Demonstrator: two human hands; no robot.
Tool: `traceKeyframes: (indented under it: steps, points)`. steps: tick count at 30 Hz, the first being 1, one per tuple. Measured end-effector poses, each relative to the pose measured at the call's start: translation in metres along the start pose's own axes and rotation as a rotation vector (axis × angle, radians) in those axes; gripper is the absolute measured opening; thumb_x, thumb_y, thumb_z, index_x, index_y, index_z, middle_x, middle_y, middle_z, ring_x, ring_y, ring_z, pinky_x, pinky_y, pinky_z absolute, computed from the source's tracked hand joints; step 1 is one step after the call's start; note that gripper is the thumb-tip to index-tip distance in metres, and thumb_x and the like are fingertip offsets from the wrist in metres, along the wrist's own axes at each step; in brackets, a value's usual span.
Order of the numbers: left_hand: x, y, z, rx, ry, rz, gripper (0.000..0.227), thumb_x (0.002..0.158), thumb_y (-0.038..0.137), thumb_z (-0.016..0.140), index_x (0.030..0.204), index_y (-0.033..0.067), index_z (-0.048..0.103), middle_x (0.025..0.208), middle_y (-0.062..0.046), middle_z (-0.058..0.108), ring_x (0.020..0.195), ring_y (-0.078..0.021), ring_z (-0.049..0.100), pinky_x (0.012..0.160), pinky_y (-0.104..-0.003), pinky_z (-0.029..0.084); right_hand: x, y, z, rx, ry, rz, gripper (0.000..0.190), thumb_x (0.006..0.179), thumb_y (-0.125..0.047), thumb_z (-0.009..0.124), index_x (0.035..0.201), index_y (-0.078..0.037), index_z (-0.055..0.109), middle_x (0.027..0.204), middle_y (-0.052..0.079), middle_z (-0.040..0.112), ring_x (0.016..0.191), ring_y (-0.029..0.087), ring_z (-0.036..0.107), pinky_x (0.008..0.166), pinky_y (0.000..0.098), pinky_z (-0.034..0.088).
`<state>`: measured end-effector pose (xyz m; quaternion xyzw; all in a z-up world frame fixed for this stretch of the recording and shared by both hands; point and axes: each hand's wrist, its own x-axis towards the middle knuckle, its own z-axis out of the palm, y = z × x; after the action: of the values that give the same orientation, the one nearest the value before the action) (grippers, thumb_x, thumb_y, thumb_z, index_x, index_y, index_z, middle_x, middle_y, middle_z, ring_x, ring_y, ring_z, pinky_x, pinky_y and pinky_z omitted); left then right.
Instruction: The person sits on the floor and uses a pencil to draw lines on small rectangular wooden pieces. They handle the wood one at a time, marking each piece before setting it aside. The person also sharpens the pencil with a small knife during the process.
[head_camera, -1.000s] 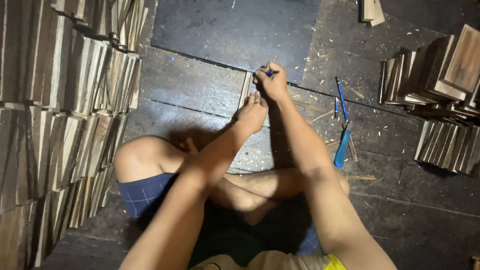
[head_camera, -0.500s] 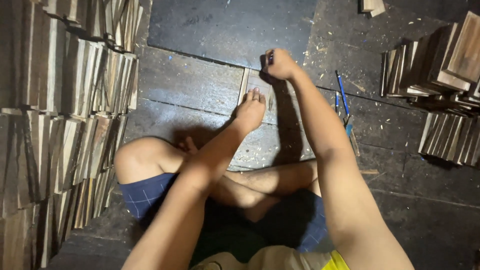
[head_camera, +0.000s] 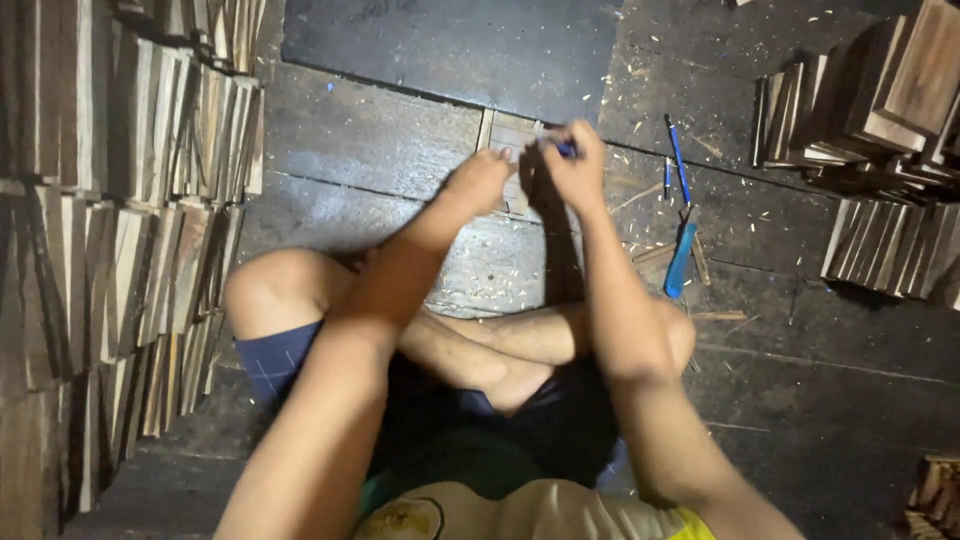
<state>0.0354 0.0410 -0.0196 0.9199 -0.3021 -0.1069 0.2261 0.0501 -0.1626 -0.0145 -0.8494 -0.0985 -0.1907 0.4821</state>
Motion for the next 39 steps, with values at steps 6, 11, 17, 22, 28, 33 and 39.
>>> traceKeyframes:
  steps: [6, 11, 17, 22, 28, 33, 39]
  points:
    - [0.005, -0.017, -0.009, -0.178, 0.066, -0.08, 0.024, 0.098, 0.009, 0.058, 0.11, 0.0143, 0.078, 0.119, -0.011, 0.075, 0.117, -0.0347, 0.066, 0.097, -0.046, 0.057, -0.115, -0.04, 0.024, 0.136, 0.187, 0.461, 0.012, 0.075, 0.0, 0.076, 0.078, -0.003, 0.065, 0.073, 0.016, 0.065, 0.072, 0.022, 0.06, 0.072, 0.0328, 0.047]
    - [0.006, -0.016, -0.024, -0.291, -0.055, -0.35, 0.071, 0.081, 0.015, 0.085, 0.145, 0.0249, 0.058, 0.161, -0.02, 0.033, 0.142, -0.0485, 0.044, 0.111, -0.062, 0.047, -0.119, -0.04, 0.041, 0.162, 0.151, 0.463, 0.018, 0.077, 0.0, 0.08, 0.079, -0.003, 0.063, 0.08, 0.016, 0.072, 0.079, 0.024, 0.07, 0.078, 0.0344, 0.052]
    - [-0.002, 0.03, -0.038, -0.29, -0.001, -0.513, 0.093, 0.081, 0.039, 0.086, 0.157, 0.0168, 0.037, 0.163, -0.023, 0.025, 0.144, -0.0506, 0.039, 0.115, -0.067, 0.04, -0.112, -0.044, -0.001, 0.205, 0.281, 0.437, 0.008, 0.089, -0.002, 0.064, 0.095, -0.002, 0.058, 0.085, 0.016, 0.067, 0.089, 0.024, 0.066, 0.088, 0.0385, 0.05]
    - [-0.009, 0.026, -0.003, -0.207, 0.035, -0.591, 0.09, 0.081, 0.036, 0.084, 0.154, 0.0157, 0.035, 0.156, -0.022, 0.03, 0.136, -0.0477, 0.045, 0.106, -0.064, 0.048, -0.134, 0.0, -0.014, 0.239, 0.316, 0.59, 0.018, 0.101, -0.007, 0.049, 0.114, -0.001, 0.059, 0.077, 0.008, 0.06, 0.061, 0.015, 0.059, 0.065, 0.0293, 0.049]
    - [-0.031, -0.007, -0.015, -0.176, 0.193, -0.89, 0.067, 0.086, 0.029, 0.077, 0.144, 0.0175, 0.044, 0.151, -0.018, 0.035, 0.132, -0.0459, 0.046, 0.105, -0.059, 0.048, -0.119, -0.015, 0.022, 0.01, -0.151, 0.759, 0.033, 0.101, -0.018, 0.061, 0.129, -0.002, 0.066, 0.125, 0.03, 0.067, 0.126, 0.046, 0.06, 0.11, 0.0531, 0.044]
    - [-0.024, 0.03, 0.013, -0.311, 0.228, -0.639, 0.077, 0.082, 0.016, 0.08, 0.15, 0.0064, 0.044, 0.139, -0.028, 0.05, 0.127, -0.0497, 0.054, 0.108, -0.059, 0.045, -0.106, -0.012, 0.043, -0.104, -0.268, 0.983, 0.061, 0.093, -0.035, 0.068, 0.148, -0.015, 0.053, 0.137, 0.017, 0.065, 0.131, 0.035, 0.059, 0.111, 0.0483, 0.047]
    - [-0.005, 0.036, 0.039, -0.819, 0.352, -0.908, 0.1, 0.071, 0.026, 0.095, 0.151, 0.0061, 0.04, 0.14, -0.026, 0.059, 0.129, -0.0459, 0.06, 0.11, -0.055, 0.047, -0.115, -0.037, 0.012, 0.365, 0.03, 0.969, 0.041, 0.099, -0.014, 0.065, 0.139, -0.007, 0.058, 0.101, 0.014, 0.069, 0.077, 0.021, 0.066, 0.049, 0.0341, 0.061]
